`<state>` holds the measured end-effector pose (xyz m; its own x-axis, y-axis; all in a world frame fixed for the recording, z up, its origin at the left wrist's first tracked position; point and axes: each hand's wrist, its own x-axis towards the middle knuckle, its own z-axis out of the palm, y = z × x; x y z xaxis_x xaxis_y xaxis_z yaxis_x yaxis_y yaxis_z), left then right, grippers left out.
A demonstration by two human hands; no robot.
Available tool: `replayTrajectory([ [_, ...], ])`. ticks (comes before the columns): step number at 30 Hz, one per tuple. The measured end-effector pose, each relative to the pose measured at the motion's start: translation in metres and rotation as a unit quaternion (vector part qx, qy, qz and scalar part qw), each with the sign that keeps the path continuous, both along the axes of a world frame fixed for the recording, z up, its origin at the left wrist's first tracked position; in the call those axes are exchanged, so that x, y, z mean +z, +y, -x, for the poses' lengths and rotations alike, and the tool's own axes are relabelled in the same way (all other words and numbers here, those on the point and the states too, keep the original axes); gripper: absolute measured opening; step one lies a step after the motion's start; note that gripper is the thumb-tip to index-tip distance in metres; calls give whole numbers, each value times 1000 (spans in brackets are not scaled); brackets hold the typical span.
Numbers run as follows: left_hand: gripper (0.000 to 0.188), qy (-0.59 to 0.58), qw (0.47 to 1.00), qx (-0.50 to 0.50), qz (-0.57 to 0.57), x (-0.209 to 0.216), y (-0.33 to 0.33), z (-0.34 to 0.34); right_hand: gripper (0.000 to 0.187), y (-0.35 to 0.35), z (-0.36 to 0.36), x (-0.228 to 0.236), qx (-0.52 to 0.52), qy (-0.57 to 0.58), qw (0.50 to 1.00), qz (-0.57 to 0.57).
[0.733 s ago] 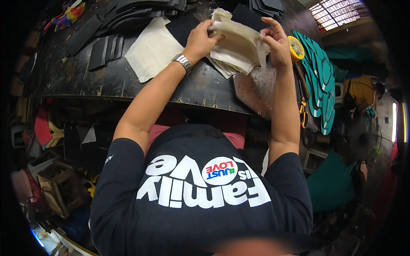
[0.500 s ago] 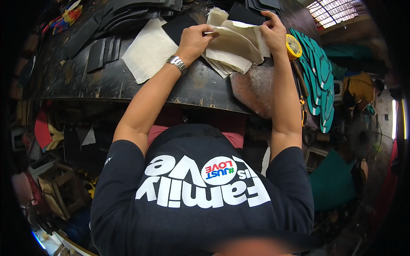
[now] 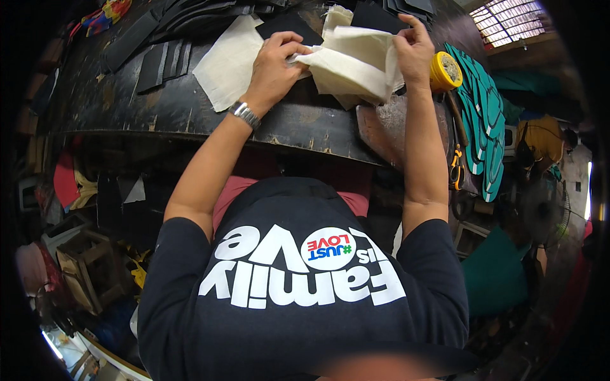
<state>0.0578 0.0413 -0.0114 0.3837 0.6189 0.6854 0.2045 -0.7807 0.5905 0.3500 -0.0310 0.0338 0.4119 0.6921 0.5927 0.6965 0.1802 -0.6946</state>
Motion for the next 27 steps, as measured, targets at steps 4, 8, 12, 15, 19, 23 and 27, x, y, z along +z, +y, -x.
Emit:
replayTrajectory([
  [4, 29, 122, 991, 13, 51, 3, 40, -30, 41, -5, -20, 24, -42, -9, 996, -81],
  [8, 38, 212, 971, 109, 31, 11, 75, -56, 37, -28, -27, 65, -32, 2, 989, -141],
  [12, 52, 154, 975, 124, 99, 32, 69, -52, 42, -63, -3, 87, 55, 52, 997, -26],
  [15, 60, 0, 998, -32, 54, 52, 42, -32, 45, -81, 29, 87, 184, 206, 960, 32],
  [19, 46, -37, 905, -331, 266, 63, 6, -8, 58, -82, 79, 63, 365, 403, 836, 72],
  [23, 37, -45, 841, -344, 415, 52, 1, 9, 59, -77, 111, 41, 380, 487, 783, 71],
  [27, 34, -59, 866, -294, 401, 41, -3, 16, 63, -82, 136, 27, 275, 558, 783, 22],
])
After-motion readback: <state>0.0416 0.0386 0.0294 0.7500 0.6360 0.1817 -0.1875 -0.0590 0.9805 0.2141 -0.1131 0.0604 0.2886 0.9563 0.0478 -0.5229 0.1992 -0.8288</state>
